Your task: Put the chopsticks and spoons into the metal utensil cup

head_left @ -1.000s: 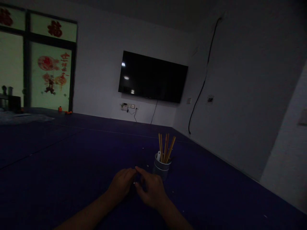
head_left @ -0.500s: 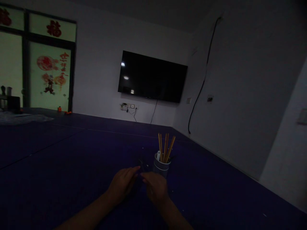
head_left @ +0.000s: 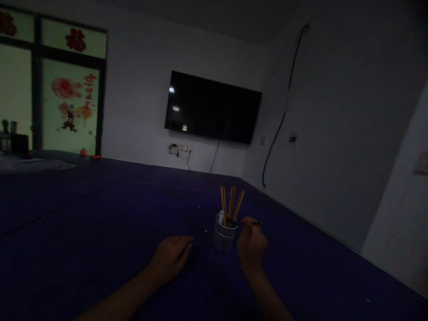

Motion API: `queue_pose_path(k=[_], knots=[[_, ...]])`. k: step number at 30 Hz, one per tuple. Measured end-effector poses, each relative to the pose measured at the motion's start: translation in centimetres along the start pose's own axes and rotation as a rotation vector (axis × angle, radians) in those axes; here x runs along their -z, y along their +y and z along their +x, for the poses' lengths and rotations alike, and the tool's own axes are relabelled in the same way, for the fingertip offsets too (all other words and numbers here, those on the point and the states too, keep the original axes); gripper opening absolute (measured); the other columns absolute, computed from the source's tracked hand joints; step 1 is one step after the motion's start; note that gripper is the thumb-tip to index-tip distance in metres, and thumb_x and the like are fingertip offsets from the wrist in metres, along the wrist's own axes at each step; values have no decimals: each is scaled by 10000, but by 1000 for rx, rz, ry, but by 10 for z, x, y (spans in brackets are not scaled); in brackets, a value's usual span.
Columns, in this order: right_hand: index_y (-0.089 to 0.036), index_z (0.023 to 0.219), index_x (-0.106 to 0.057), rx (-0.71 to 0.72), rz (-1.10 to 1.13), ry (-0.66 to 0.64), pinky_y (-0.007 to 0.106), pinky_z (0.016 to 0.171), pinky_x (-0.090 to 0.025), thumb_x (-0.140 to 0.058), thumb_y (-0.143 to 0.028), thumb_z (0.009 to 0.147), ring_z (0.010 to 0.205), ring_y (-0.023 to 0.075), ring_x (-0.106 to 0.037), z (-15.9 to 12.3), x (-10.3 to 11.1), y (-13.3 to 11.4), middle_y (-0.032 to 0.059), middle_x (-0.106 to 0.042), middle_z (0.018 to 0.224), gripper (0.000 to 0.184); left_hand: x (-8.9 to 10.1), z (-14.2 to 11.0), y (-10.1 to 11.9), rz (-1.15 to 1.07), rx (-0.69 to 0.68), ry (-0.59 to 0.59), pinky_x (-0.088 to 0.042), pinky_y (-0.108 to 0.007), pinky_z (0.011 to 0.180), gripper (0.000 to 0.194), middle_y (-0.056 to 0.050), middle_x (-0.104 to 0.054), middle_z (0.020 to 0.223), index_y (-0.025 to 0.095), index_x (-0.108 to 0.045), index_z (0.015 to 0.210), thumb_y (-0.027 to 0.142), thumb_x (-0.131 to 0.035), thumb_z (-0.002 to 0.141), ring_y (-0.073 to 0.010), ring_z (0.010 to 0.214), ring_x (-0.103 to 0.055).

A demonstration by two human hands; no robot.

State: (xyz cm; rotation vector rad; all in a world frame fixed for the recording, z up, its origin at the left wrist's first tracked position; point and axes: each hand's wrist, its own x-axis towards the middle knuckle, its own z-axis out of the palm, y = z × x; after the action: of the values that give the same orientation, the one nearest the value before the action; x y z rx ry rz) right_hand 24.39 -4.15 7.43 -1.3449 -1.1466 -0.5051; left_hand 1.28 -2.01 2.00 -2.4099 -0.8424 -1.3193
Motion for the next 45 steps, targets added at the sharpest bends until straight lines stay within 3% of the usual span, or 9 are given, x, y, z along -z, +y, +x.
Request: queue_pose_path(k=[8,16,19,22,28,31,35,40,45], knots=[[-168,795,-648,-107,-84,-248,286,536,-330,-95,-671,891,603,228,-602,0,-9,4,114,-672,684,753,0,-1,2,-31,5,-35,-530,-240,655,283,-47,-717,811,194,-630,954,224,-351,922,-143,716,-675],[-201,776,-650,-75,-198,-396,272,506,-299,-203,-588,929,610,220,-615,-4,-12,9,89,-667,663,611,0,0,4,-62,-5,-106,-490,-214,607,284,-31,-677,712,196,-621,885,235,-343,927,-128,640,-642],[-197,825,-659,-99,-197,-371,272,497,-293,-245,-575,924,591,221,-609,-5,-12,5,87,-665,664,569,1,1,5,-51,-1,-124,-469,-211,585,283,-25,-671,703,193,-604,848,213,-331,922,-123,620,-631],[-177,1013,-651,-141,-147,-323,272,499,-300,-296,-582,904,576,223,-601,-4,-10,1,78,-663,670,550,0,0,5,-42,-2,-129,-461,-213,587,277,-24,-671,710,191,-595,849,201,-327,918,-122,623,-627],[-104,1255,-521,-254,86,-116,271,537,-359,-367,-600,873,547,195,-560,-8,-9,-1,15,-591,605,644,0,0,5,-30,8,-166,-449,-214,572,294,-24,-662,694,189,-593,827,207,-314,920,-124,614,-619],[-99,1283,-482,-311,147,9,281,606,-405,-411,-603,854,619,189,-556,-14,-14,3,30,-595,715,666,0,0,5,-41,11,-160,-448,-206,577,299,-21,-660,694,193,-595,821,213,-314,923,-118,616,-616],[-113,1387,-341,-268,139,115,365,824,-423,-448,-621,826,1006,267,-545,-23,-26,9,167,-560,1164,765,0,0,4,-40,18,-167,-440,-200,566,299,-18,-651,685,197,-589,798,222,-319,923,-116,611,-608],[-103,1472,-107,-260,132,-51,423,988,-345,-568,-636,738,1296,321,-356,-42,-46,13,215,-357,1422,1017,-1,0,4,-36,25,-151,-429,-202,547,297,-9,-633,651,203,-568,756,223,-321,919,-115,575,-594],[-78,1467,-88,-333,185,-169,436,957,-390,-665,-574,666,1275,339,-390,-56,-58,19,238,-415,1373,1105,-2,0,5,-11,19,-177,-429,-209,552,302,-7,-639,653,199,-568,768,210,-307,919,-121,582,-604]])
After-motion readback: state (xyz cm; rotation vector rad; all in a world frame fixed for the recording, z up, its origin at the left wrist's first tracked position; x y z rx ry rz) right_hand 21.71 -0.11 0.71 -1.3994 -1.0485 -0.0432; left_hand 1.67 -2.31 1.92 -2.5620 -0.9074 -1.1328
